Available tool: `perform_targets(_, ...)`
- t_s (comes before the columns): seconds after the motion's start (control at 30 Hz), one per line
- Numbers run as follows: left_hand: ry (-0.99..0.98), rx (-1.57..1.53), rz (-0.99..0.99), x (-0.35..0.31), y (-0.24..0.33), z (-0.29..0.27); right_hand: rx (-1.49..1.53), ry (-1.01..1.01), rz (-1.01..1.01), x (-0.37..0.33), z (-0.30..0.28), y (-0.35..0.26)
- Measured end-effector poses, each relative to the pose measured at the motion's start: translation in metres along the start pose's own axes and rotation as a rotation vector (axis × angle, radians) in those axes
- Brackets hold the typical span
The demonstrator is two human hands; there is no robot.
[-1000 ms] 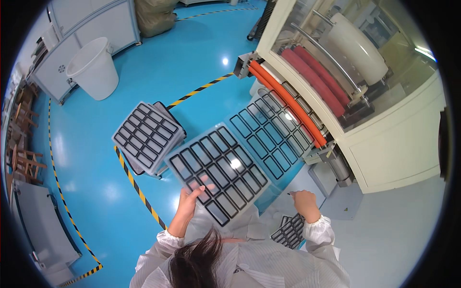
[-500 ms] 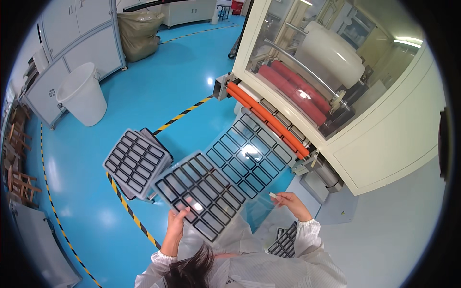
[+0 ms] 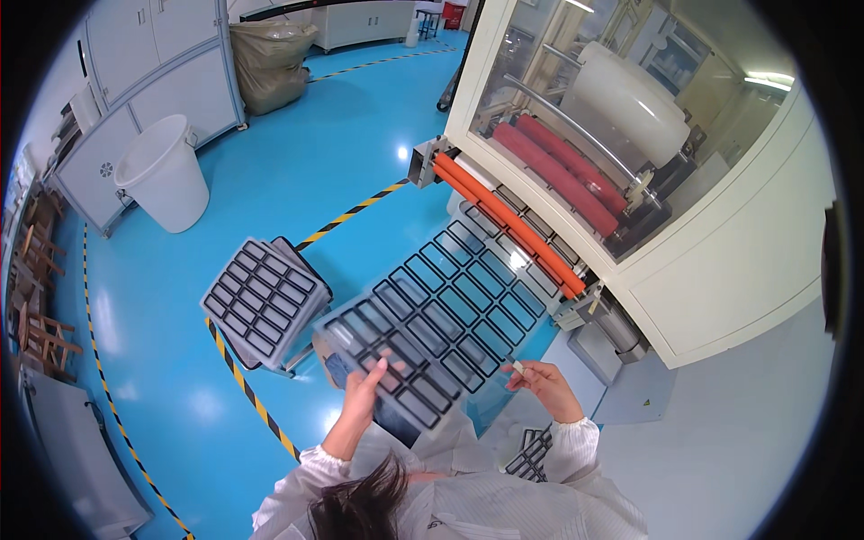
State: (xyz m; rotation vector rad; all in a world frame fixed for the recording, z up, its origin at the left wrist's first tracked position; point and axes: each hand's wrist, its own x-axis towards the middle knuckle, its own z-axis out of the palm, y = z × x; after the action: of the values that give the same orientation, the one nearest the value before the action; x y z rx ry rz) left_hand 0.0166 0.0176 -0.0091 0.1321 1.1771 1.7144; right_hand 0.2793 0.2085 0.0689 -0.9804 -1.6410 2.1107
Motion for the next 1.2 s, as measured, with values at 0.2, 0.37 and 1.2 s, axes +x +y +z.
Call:
perform_targets(0.2, -0.045, 0.021, 0.088, 0.029, -0.009, 0.042, -0.081, -0.009, -0.033, -0.01, 0.011, -0.006)
perform_targets(0.37, -0.111, 0.081, 0.102, 0.043, -0.01, 0.042, -0.203, -0.018, -0.052, -0.004, 0.006, -0.015)
perform_targets(1.2, -0.071, -0.002, 0.157, 0.005, 0.001, 0.014, -1.209, 0.28, -0.685, 0.212, 0.076, -0.029)
